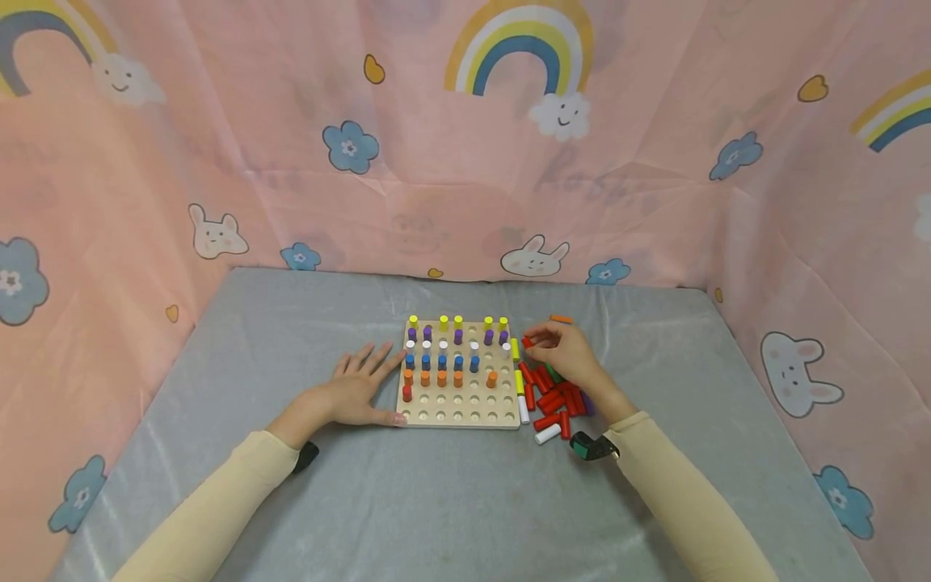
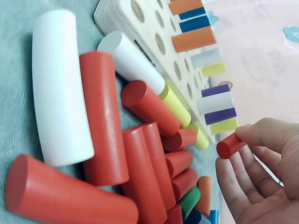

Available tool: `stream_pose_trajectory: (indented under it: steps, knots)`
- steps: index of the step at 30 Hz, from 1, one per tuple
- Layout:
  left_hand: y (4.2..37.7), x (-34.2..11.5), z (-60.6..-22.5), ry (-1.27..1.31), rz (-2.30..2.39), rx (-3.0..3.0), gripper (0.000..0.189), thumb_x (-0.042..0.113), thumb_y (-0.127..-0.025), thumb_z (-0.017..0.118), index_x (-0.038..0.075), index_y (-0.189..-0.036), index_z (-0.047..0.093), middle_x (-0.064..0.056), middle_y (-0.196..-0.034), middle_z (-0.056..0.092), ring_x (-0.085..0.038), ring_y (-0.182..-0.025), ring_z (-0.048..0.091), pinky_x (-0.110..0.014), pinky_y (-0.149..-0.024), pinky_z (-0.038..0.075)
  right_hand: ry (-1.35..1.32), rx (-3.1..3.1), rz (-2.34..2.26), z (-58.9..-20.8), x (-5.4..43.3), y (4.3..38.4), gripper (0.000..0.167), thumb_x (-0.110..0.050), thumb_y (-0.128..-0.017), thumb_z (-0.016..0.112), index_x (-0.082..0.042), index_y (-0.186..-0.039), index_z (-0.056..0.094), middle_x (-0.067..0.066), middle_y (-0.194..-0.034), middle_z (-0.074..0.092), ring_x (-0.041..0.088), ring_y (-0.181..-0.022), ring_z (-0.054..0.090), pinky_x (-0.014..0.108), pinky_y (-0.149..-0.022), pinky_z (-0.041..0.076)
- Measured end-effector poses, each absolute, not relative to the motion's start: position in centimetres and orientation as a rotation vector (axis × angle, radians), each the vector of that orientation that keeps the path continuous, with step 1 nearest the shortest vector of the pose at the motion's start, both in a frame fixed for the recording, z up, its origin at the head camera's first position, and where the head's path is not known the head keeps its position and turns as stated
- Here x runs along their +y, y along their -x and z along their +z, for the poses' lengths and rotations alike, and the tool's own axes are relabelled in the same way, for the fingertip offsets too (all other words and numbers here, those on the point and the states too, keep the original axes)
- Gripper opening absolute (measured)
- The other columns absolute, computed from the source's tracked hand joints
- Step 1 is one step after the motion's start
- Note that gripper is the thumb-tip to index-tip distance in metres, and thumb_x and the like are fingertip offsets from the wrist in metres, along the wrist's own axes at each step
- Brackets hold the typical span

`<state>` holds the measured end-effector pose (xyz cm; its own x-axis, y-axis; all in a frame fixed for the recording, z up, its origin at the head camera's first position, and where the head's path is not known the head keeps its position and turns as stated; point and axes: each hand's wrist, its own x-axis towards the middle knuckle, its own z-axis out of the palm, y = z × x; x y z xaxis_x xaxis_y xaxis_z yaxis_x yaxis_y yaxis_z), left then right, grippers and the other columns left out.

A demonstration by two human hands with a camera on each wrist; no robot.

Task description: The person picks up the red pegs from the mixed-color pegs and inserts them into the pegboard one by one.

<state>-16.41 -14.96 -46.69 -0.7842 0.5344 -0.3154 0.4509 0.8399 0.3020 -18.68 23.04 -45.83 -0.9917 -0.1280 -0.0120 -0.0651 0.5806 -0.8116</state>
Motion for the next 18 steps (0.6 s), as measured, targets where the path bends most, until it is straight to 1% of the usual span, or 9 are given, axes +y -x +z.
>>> stream_pose_trajectory:
  steps: [6,13,18]
  knots:
    - [16.4,-14.9,-46.9,-0.734,0.294,2.629,0.111,0.074,-0.081,0.061,0.024,-0.161,0.003,-0.011,-0.169,-0.002,-0.043,-0.155,-0.001,-0.069,-0.119,0.007,0.186,2.721,-1.439,-45.4,22.7,18.4,0.032,-0.011,-0.089,0.074,-0.003,-0.119,0.068,0.018,-0.110,0.071,0.025,-0.093,0.066,0.023,-0.074,0.054]
    - [16.4,-15.0,-46.9,-0.740,0.307,2.637,0.111,0.073,-0.081,0.062,0.022,-0.161,0.005,-0.013,-0.169,0.001,-0.044,-0.154,0.000,-0.070,-0.118,0.008,0.203,2.703,-1.455,-44.5,21.8,17.8,0.026,-0.013,-0.089,0.073,-0.009,-0.114,0.071,0.013,-0.108,0.072,0.023,-0.092,0.067,0.030,-0.080,0.054]
    - [16.4,-15.1,-47.0,-0.748,0.315,2.643,0.111,0.073,-0.081,0.062,0.022,-0.161,0.006,-0.014,-0.169,0.002,-0.045,-0.154,0.001,-0.071,-0.118,0.008,0.222,2.684,-1.481,-43.9,20.9,17.3,0.024,-0.013,-0.089,0.073,-0.009,-0.113,0.071,0.012,-0.108,0.071,0.023,-0.093,0.066,0.029,-0.079,0.055]
